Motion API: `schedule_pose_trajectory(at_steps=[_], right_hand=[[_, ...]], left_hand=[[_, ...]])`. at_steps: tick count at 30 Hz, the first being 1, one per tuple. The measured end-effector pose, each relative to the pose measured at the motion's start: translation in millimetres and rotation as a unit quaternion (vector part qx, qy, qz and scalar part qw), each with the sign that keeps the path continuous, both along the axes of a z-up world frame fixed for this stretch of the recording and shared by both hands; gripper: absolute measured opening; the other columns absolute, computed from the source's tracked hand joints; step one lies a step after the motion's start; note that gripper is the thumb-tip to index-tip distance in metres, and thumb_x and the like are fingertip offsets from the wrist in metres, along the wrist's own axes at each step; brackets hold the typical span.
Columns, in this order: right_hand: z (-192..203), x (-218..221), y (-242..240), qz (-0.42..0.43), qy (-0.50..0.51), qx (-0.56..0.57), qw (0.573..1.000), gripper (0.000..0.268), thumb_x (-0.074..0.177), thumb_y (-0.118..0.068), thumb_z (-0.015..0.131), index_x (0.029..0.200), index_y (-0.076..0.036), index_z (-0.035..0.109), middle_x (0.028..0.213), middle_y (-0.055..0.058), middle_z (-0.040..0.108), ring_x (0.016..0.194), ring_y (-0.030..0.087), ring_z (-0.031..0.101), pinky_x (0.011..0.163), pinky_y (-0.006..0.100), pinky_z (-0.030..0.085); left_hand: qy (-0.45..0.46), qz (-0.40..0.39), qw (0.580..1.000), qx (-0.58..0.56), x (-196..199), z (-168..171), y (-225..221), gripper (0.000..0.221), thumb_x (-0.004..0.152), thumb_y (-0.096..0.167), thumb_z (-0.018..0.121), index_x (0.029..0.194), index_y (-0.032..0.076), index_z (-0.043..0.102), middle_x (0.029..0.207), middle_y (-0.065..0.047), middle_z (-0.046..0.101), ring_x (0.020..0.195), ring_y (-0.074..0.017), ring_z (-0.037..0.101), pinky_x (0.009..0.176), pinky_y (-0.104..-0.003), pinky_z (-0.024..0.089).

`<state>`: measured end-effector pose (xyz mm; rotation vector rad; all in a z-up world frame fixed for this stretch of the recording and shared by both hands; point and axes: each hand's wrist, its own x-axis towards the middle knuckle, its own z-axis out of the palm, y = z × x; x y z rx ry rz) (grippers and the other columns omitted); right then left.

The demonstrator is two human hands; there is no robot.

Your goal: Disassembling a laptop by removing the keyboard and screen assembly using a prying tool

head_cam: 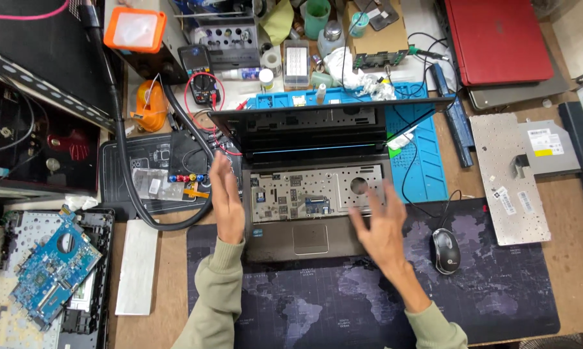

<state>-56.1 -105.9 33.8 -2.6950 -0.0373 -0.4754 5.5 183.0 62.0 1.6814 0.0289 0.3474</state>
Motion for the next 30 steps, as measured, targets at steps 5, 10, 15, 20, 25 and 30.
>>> schedule_pose_trajectory(at_steps=[5, 10, 15, 20, 25, 30], right_hand=[[-16.6, -26.5, 1.6, 0.158, 0.078, -0.077, 0.981, 0.067, 0.092, -0.061, 0.063, 0.148, -0.026, 0.051, 0.157, 0.01, 0.038, 0.15, 0.029, 0.033, 0.118, 0.057, 0.026], [-2.3, -32.7, -22.9, 0.262, 0.106, -0.073, 0.956, 0.097, 0.075, -0.072, 0.076, 0.15, -0.018, 0.046, 0.161, 0.013, 0.036, 0.151, 0.029, 0.033, 0.122, 0.055, 0.021], [-29.7, -45.1, -66.3, 0.258, 0.011, -0.136, 0.956, 0.087, 0.07, -0.043, 0.085, 0.147, -0.023, 0.051, 0.153, 0.012, 0.048, 0.144, 0.029, 0.044, 0.12, 0.051, 0.029], [-49.4, -56.6, -82.2, 0.235, -0.039, -0.096, 0.967, 0.074, 0.072, -0.023, 0.085, 0.141, -0.019, 0.057, 0.145, 0.013, 0.053, 0.14, 0.033, 0.049, 0.117, 0.053, 0.037], [-39.5, -54.3, -84.7, 0.261, -0.09, -0.06, 0.959, 0.053, 0.087, -0.017, 0.077, 0.138, -0.017, 0.06, 0.144, 0.012, 0.056, 0.139, 0.038, 0.051, 0.12, 0.056, 0.039], [4.6, -30.5, -82.0, 0.29, -0.184, -0.053, 0.938, 0.036, 0.093, -0.033, 0.073, 0.123, -0.014, 0.071, 0.129, 0.008, 0.068, 0.123, 0.036, 0.064, 0.11, 0.053, 0.048]], left_hand=[[-0.034, -0.038, 0.999, -0.01, 49.1, -2.3, 13.1, 0.053, 0.113, 0.031, 0.028, 0.16, 0.005, 0.027, 0.159, -0.021, 0.038, 0.15, -0.0351, 0.034, 0.125, -0.049, 0.026], [-0.05, -0.074, 0.996, 0.029, 84.3, -9.7, 19.8, 0.065, 0.111, 0.046, 0.03, 0.156, 0.0, 0.035, 0.161, -0.018, 0.041, 0.154, -0.028, 0.034, 0.127, -0.036, 0.029], [-0.019, -0.038, 0.999, 0.027, 95.0, -41.3, 27.7, 0.05, 0.107, 0.057, 0.034, 0.075, 0.02, 0.024, 0.069, 0.007, 0.023, 0.064, -0.006, 0.019, 0.061, -0.028, 0.015], [0.007, -0.061, 0.998, -0.002, 100.2, -38.4, 31.0, 0.055, 0.102, 0.064, 0.037, 0.073, 0.02, 0.024, 0.066, 0.008, 0.022, 0.061, -0.0052, 0.019, 0.058, -0.027, 0.015], [-0.032, -0.079, 0.996, 0.008, 109.3, -16.3, 22.9, 0.063, 0.108, 0.054, 0.037, 0.138, 0.005, 0.061, 0.095, 0.005, 0.058, 0.084, -0.0029, 0.044, 0.08, -0.023, 0.04], [-0.036, -0.022, 0.996, -0.081, 134.8, -40.7, 19.4, 0.039, 0.11, 0.039, 0.048, 0.079, 0.02, 0.035, 0.077, 0.01, 0.026, 0.072, -0.0038, 0.022, 0.066, -0.025, 0.022]])
